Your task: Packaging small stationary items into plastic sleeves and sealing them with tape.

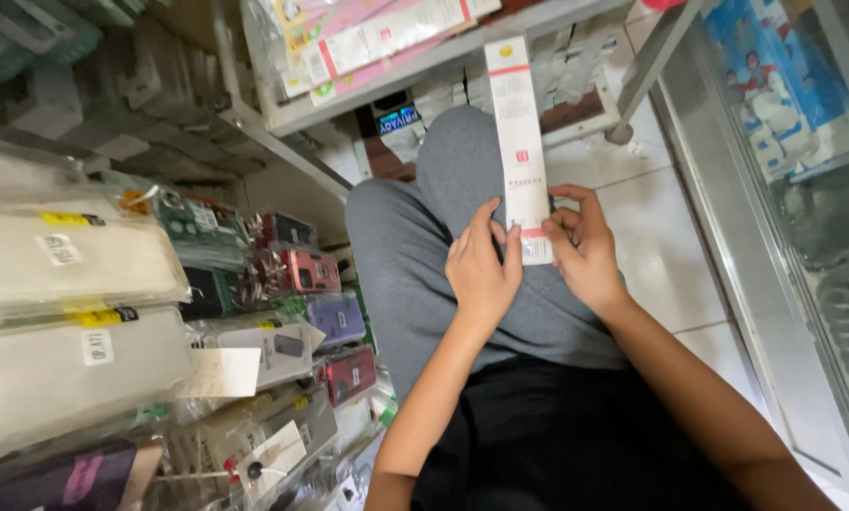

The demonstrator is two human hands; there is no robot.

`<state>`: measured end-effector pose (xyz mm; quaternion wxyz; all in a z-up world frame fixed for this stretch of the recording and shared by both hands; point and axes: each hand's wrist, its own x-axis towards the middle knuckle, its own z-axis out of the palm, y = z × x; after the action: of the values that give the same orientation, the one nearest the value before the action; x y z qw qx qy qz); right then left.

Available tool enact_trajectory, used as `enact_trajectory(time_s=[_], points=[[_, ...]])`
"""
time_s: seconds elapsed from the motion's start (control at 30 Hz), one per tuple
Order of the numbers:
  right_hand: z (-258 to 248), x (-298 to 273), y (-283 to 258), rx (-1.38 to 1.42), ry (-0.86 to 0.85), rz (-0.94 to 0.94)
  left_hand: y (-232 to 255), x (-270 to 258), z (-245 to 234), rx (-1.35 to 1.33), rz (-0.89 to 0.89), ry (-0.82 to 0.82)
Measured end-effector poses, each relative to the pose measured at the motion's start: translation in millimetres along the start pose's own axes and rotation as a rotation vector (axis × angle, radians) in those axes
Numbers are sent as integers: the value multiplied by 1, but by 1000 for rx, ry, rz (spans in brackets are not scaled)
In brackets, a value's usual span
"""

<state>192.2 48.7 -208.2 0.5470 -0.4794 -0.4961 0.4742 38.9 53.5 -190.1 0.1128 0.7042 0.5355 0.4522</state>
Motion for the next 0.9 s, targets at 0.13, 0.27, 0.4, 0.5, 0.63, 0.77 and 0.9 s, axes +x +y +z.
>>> enact_trajectory(time_s=[0.13, 0.27, 0.4, 0.5, 0.63, 0.77, 0.9], points=[[-2, 0, 2, 13, -14, 11, -7, -8, 1, -42, -29, 30], [0, -3, -7, 28, -14, 40, -8, -8, -3, -83, -119, 46], [9, -18, -37, -198, -5, -78, -15, -12, -8, -284, -321, -26], [7, -25, -47, -172, -83, -124, -33, -18, -11, -796, -298, -71], [4, -32, -50, -137, -113, -234, -16, -13, -39, -1283, -474, -191], [-8, -38, -41, -147, 58, -276, 11, -7, -69, -1585, -350, -355], [-26, -42, -48, -66, 233, -331, 26, -3, -89, -1809, -325, -380]])
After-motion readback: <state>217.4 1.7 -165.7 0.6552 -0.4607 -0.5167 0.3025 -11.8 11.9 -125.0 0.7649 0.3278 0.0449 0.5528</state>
